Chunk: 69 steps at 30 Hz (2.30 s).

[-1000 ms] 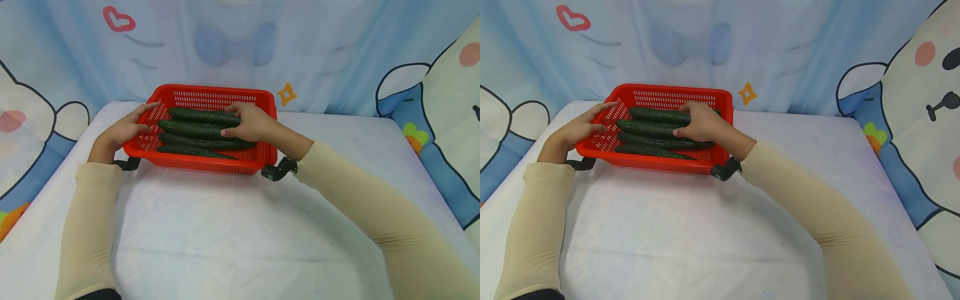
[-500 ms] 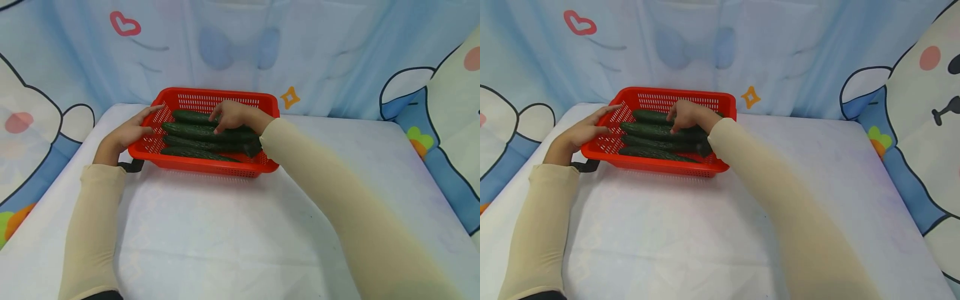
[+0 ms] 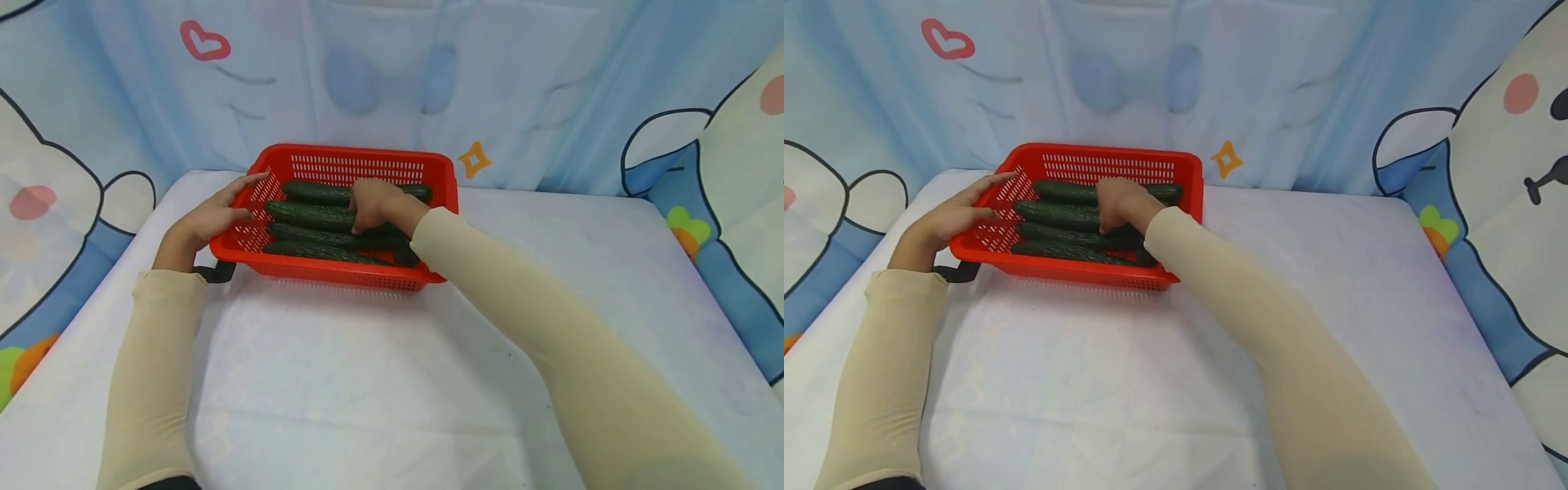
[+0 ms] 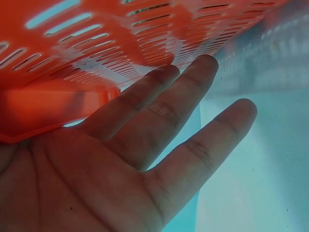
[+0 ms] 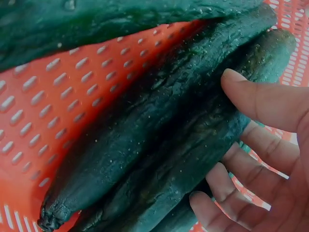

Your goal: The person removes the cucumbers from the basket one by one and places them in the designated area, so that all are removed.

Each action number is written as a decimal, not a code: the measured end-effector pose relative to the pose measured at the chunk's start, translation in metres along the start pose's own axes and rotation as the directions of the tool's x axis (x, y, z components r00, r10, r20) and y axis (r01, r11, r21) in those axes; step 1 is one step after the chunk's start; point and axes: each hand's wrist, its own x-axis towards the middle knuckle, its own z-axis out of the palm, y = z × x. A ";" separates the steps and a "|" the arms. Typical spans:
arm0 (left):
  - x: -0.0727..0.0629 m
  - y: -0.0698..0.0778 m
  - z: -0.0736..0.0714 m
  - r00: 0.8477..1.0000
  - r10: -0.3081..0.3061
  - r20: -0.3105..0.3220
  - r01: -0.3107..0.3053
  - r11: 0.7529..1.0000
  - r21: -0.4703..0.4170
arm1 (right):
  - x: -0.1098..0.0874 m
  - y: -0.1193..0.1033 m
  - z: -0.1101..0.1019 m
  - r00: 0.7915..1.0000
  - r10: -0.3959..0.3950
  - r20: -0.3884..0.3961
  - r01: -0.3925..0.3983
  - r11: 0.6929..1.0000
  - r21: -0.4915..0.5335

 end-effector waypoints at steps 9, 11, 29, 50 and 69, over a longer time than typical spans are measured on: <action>-0.001 0.002 0.001 1.000 0.008 0.002 -0.008 1.000 0.022 | -0.001 -0.002 0.001 0.999 -0.016 0.046 0.020 0.996 -0.089; -0.001 0.003 0.001 1.000 0.009 0.001 -0.009 1.000 0.027 | -0.002 -0.003 0.000 0.998 -0.021 0.051 0.026 0.996 -0.090; -0.002 -0.002 -0.001 1.000 0.006 -0.008 -0.006 0.999 0.031 | -0.014 0.000 -0.017 0.994 -0.104 -0.031 0.104 0.994 -0.018; 0.005 0.000 -0.002 1.000 0.029 0.007 -0.029 0.999 0.023 | -0.093 0.047 -0.024 0.922 -0.166 -0.350 0.212 0.972 0.097; 0.005 -0.001 -0.003 1.000 0.027 0.003 -0.027 0.999 0.022 | -0.135 0.141 0.004 0.713 0.041 -0.700 0.170 0.958 0.230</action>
